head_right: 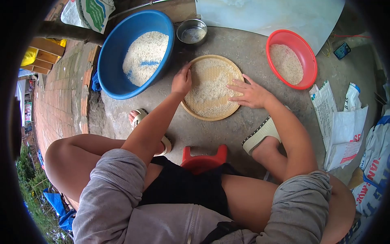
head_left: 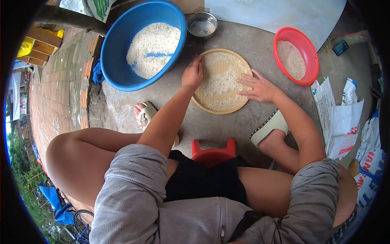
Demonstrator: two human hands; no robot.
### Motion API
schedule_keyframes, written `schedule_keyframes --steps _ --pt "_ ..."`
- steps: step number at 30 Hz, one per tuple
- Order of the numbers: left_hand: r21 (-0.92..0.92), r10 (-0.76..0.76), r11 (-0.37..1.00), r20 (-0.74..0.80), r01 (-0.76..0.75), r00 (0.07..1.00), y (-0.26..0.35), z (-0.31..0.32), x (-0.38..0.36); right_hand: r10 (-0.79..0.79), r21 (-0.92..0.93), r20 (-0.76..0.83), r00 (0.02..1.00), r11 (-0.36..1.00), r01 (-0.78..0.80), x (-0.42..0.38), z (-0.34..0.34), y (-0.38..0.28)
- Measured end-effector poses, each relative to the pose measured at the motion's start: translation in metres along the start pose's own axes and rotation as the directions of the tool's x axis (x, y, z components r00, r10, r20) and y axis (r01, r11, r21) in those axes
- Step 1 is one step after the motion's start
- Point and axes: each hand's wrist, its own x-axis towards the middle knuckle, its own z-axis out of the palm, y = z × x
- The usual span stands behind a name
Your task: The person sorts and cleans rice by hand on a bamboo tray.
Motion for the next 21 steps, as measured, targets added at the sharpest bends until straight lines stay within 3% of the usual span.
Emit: schedule_keyframes --steps 1,3,7,10,12,13,14,15,16,18,19,21 --pt "0.011 0.0 1.0 0.002 0.0 1.0 -0.001 0.0 0.0 0.001 0.0 0.0 1.0 1.0 -0.001 0.0 -0.001 0.001" --pt "0.019 -0.002 1.0 0.0 0.002 1.0 -0.001 -0.001 0.0 0.22 -0.089 -0.072 0.973 0.97 -0.226 -0.001 -0.004 0.004" --pt "0.009 -0.052 0.999 0.026 0.051 0.998 0.005 -0.004 -0.001 0.088 -0.058 -0.009 0.996 0.994 -0.088 0.004 -0.004 0.011" --pt "0.016 -0.095 0.995 0.029 0.094 0.995 0.007 -0.005 -0.002 0.128 -0.123 -0.009 0.992 0.984 -0.128 0.007 -0.009 0.017" --pt "0.029 -0.117 0.993 0.023 0.116 0.993 0.007 -0.003 -0.003 0.261 -0.183 -0.185 0.947 0.938 -0.294 0.01 -0.009 0.02" --pt "0.043 -0.015 0.999 -0.016 0.016 1.0 0.008 -0.002 -0.005 0.262 -0.182 -0.183 0.948 0.938 -0.294 0.011 -0.008 0.022" --pt "0.061 0.087 0.995 -0.052 -0.083 0.995 0.009 -0.002 -0.007 0.394 -0.166 -0.263 0.881 0.881 -0.443 0.014 -0.006 0.023" --pt "0.06 0.086 0.995 -0.051 -0.083 0.995 0.01 -0.003 -0.009 0.513 -0.138 -0.339 0.789 0.802 -0.581 0.015 -0.001 0.024" --pt "0.076 0.17 0.983 -0.025 -0.168 0.985 0.012 -0.003 -0.012 0.513 -0.14 -0.338 0.789 0.802 -0.581 0.017 0.009 0.025" --pt "0.087 0.254 0.963 0.001 -0.253 0.967 0.018 -0.001 -0.02 0.738 0.281 -0.478 0.476 0.642 -0.713 0.024 0.031 0.025" --pt "0.072 0.248 0.965 0.047 -0.251 0.968 0.02 0.002 -0.027 0.769 0.386 -0.49 0.411 0.614 -0.688 0.028 0.039 0.022" --pt "0.076 0.246 0.964 0.114 -0.255 0.962 0.021 0.009 -0.036 0.791 0.445 -0.486 0.373 0.591 -0.673 0.039 0.061 0.017"
